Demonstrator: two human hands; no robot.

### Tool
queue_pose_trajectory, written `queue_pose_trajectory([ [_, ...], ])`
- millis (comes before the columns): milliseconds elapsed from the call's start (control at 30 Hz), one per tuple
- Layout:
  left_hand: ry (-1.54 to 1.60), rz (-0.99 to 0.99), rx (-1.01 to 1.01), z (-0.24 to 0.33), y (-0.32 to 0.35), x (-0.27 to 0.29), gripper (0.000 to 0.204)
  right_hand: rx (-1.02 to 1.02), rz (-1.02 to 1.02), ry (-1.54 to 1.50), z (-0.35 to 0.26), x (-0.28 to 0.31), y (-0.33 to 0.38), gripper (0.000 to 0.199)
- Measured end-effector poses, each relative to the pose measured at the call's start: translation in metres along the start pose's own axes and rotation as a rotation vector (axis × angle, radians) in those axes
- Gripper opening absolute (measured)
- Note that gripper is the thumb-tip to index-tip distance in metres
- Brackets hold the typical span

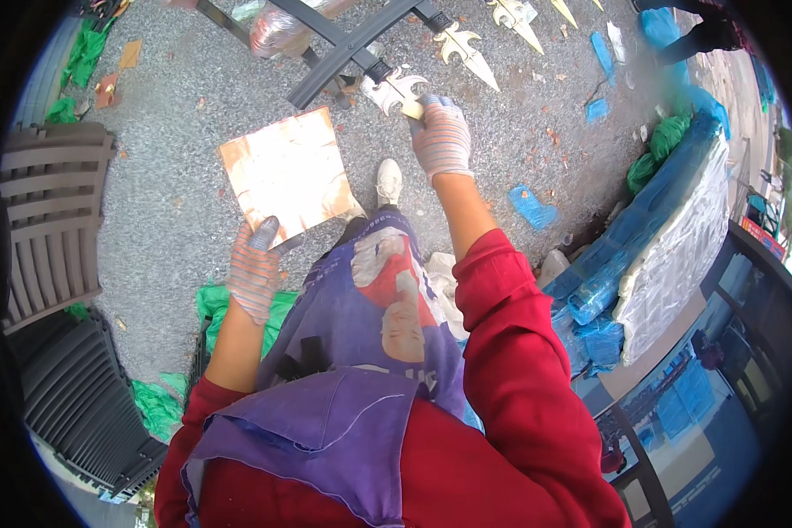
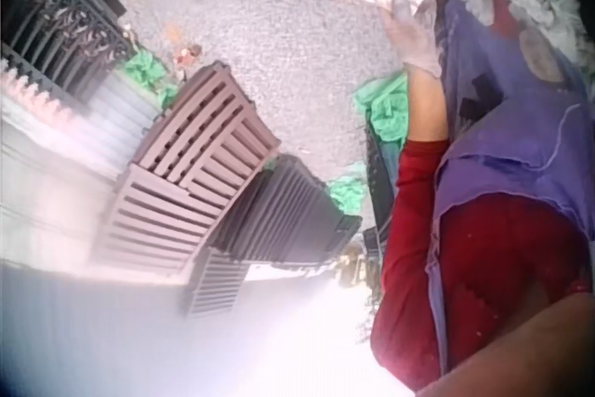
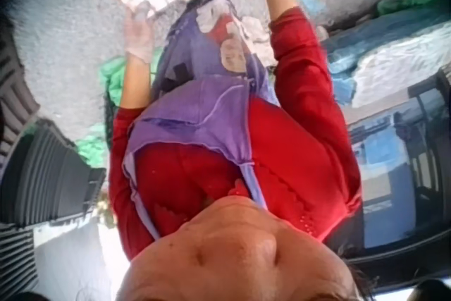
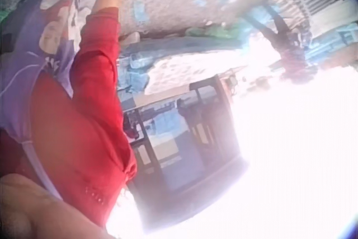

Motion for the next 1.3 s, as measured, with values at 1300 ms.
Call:
queue_pose_trajectory([
  [1300,-0.221,-0.084,-0.06,-0.004,0.001,-0.057,0.008,-0.083,-0.162,-0.638,-0.104,0.013,0.082,0.029],
])
Point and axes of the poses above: each hand's wrist, its own y-axis away from the middle knuckle, its own x-axis out of the back of the hand, z = x × y, the point moved 1 cm from there along -y, towards the middle knuckle, and after that the axes turned 6 degrees about -z, right-handed, at the moved point
